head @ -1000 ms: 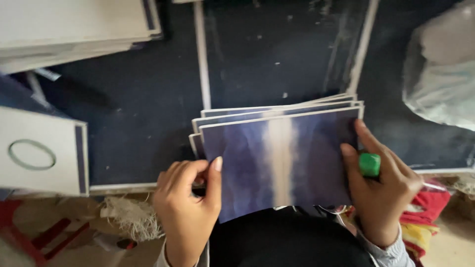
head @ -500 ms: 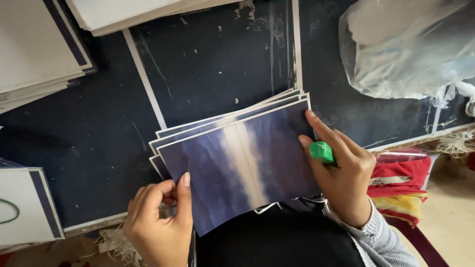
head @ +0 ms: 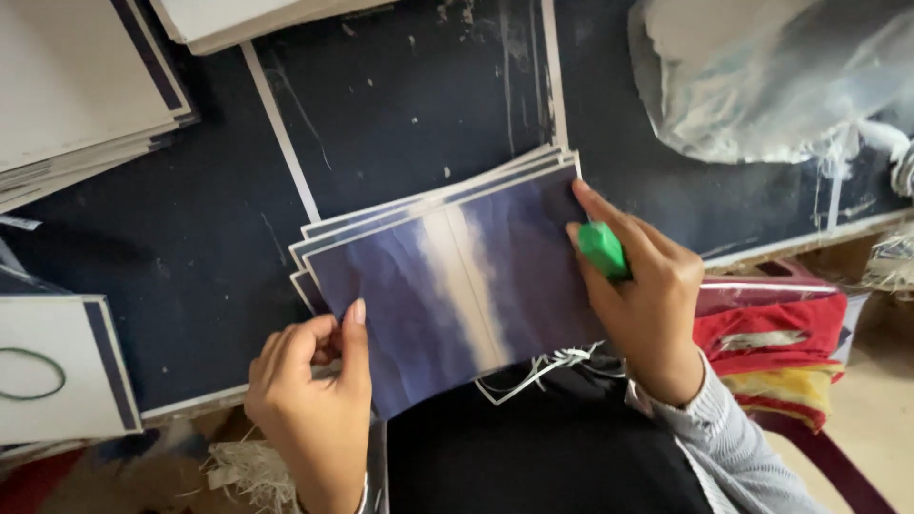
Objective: The person assembles small booklets by inserting a folded paper insert into a blue and white cover. They repeatedly pick up a cover, open it, insert the paper, and then close it before placing it on a stack. The person uses a green marker to smooth the cover after insertion.
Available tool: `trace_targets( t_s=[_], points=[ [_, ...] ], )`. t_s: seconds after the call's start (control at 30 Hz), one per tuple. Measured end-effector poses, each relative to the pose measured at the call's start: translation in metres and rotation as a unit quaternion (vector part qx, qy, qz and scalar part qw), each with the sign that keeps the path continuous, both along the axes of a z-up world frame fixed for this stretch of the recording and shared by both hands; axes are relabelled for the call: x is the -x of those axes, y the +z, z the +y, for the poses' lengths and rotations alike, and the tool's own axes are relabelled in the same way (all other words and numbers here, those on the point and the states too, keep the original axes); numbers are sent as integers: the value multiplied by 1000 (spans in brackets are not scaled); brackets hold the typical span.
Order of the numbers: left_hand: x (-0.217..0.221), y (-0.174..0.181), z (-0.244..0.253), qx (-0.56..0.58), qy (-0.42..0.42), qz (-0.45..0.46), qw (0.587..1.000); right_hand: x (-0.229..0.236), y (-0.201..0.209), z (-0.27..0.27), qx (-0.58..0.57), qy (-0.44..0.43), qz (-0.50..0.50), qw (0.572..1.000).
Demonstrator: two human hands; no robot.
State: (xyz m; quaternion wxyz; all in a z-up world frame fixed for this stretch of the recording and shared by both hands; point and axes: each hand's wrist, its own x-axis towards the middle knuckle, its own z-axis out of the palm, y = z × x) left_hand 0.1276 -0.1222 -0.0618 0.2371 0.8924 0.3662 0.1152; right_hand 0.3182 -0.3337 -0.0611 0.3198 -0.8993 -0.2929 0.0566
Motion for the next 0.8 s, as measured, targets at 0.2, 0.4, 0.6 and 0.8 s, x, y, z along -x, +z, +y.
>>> trace_targets(
  t_s=[0.2, 0.4, 0.6, 0.8],
  points=[
    [14, 14, -4, -13, -85, 48, 995, 0, -3, -16, 20, 15, 15, 1000],
    [25, 1, -8, -12, -97, 60, 993, -28, 18, -32, 27, 11, 213, 977],
    [27, -6, -13, -17, -80, 51, 995, -21, 36, -42, -55, -95, 402, 909],
    [30, -11, -12, -23, -78, 27, 996, -12, 27, -61, 30, -80, 380, 921]
  ],
)
